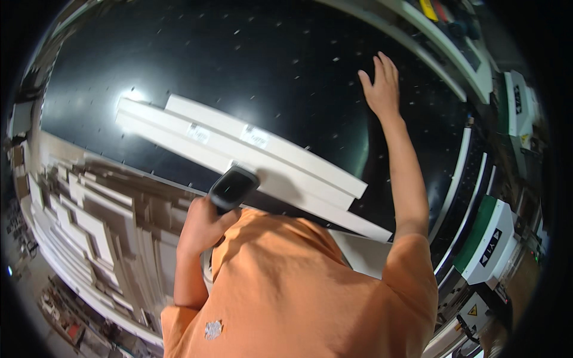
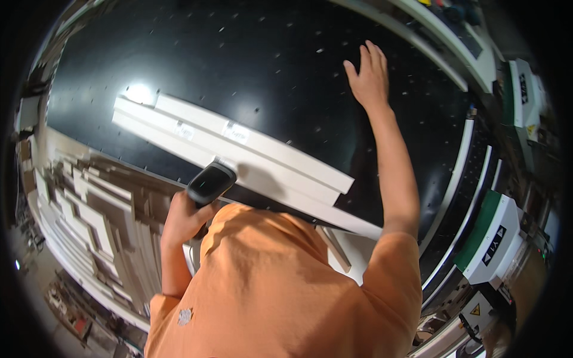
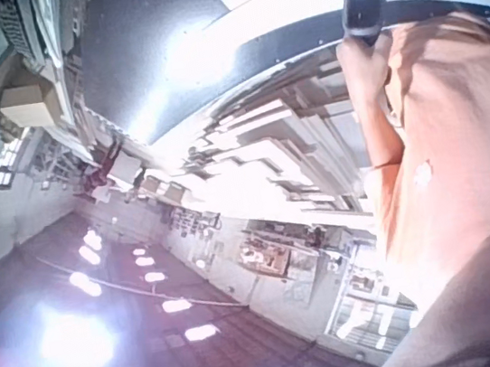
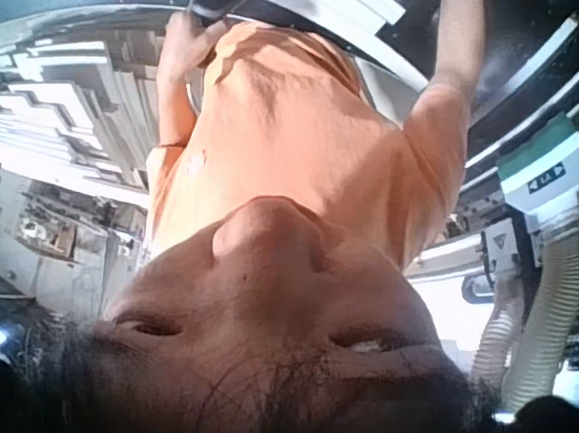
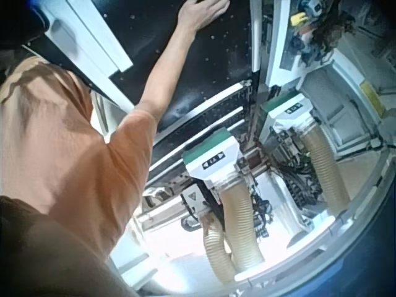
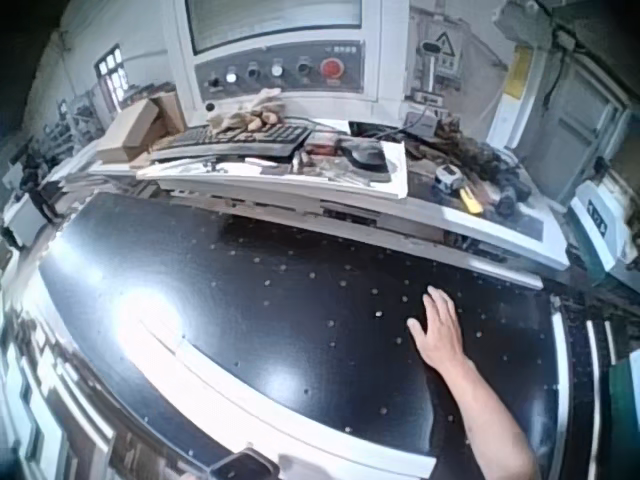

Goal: The person repeatedly picks up white wooden planks from a stack, scans them with a handheld barcode scanner, and places them on a black worktable. The person continues this process for multiple planks throughout the clip.

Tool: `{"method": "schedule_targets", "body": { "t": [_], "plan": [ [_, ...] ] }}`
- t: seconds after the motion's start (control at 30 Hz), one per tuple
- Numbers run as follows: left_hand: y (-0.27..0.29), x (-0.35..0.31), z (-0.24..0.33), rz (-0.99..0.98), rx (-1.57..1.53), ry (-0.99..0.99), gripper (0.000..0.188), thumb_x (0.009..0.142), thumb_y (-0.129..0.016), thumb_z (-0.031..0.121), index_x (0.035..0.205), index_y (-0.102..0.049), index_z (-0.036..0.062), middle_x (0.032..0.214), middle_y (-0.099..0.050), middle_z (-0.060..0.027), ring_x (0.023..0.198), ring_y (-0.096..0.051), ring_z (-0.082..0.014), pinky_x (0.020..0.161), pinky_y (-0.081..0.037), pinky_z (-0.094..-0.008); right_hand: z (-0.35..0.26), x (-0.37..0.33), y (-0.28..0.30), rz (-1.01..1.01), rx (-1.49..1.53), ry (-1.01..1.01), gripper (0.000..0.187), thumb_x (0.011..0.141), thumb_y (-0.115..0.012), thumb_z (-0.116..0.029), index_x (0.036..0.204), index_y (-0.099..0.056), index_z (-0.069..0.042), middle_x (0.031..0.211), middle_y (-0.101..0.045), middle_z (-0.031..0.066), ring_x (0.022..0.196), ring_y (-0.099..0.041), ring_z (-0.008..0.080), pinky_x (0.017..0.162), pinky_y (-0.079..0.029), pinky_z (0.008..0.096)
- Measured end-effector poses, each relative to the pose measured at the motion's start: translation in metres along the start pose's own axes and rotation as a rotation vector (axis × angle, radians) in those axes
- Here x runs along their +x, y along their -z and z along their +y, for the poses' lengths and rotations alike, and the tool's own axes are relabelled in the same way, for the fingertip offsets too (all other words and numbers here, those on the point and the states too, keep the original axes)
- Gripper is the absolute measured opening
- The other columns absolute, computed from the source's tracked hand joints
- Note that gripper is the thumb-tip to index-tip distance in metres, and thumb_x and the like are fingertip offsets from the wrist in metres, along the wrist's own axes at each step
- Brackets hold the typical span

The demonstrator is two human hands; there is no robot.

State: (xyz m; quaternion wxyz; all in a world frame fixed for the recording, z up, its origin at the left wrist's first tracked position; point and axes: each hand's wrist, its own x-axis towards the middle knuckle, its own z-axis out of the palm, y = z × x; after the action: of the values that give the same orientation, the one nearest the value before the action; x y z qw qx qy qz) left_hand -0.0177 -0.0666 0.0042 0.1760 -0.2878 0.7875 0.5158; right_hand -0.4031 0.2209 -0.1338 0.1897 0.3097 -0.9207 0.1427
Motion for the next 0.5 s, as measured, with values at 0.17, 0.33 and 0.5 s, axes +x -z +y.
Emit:
{"method": "schedule_targets", "body": {
  "t": [0.17,0.33,0.5],
  "plan": [
    [-0.017,-0.001,0.014,0.078,0.012,0.030,0.023,0.078,-0.071,0.016,0.078,-0.062,-0.0052,0.053,-0.049,-0.0078,0.050,-0.048,-0.0103,0.050,-0.044,-0.0332,0.082,0.098,-0.049,0.136,-0.224,-0.129,0.072,0.093,-0.068,-0.048,0.139,-0.052,0.004,0.146,-0.049,0.0238,0.139,-0.042,0.0399,0.117,-0.034,0.0465],
    [-0.027,-0.001,0.019,0.039,0.027,0.031,0.022,0.076,-0.071,0.016,0.080,-0.063,-0.0044,0.059,-0.054,-0.0079,0.058,-0.047,-0.0103,0.055,-0.045,-0.0324,0.095,0.108,-0.054,0.120,-0.121,-0.112,0.053,0.090,-0.073,-0.037,0.128,-0.062,-0.001,0.127,-0.060,0.0234,0.123,-0.053,0.0415,0.105,-0.043,0.0480],
    [-0.031,0.001,0.018,0.004,0.102,0.021,0.024,0.079,-0.072,0.017,0.080,-0.064,-0.0049,0.057,-0.056,-0.0123,0.051,-0.052,-0.0162,0.053,-0.045,-0.0342,0.033,0.031,-0.019,0.114,0.069,-0.042,0.041,0.091,-0.072,-0.021,0.127,-0.063,-0.003,0.123,-0.062,0.0165,0.114,-0.056,0.0366,0.099,-0.047,0.0445]
  ]
}}
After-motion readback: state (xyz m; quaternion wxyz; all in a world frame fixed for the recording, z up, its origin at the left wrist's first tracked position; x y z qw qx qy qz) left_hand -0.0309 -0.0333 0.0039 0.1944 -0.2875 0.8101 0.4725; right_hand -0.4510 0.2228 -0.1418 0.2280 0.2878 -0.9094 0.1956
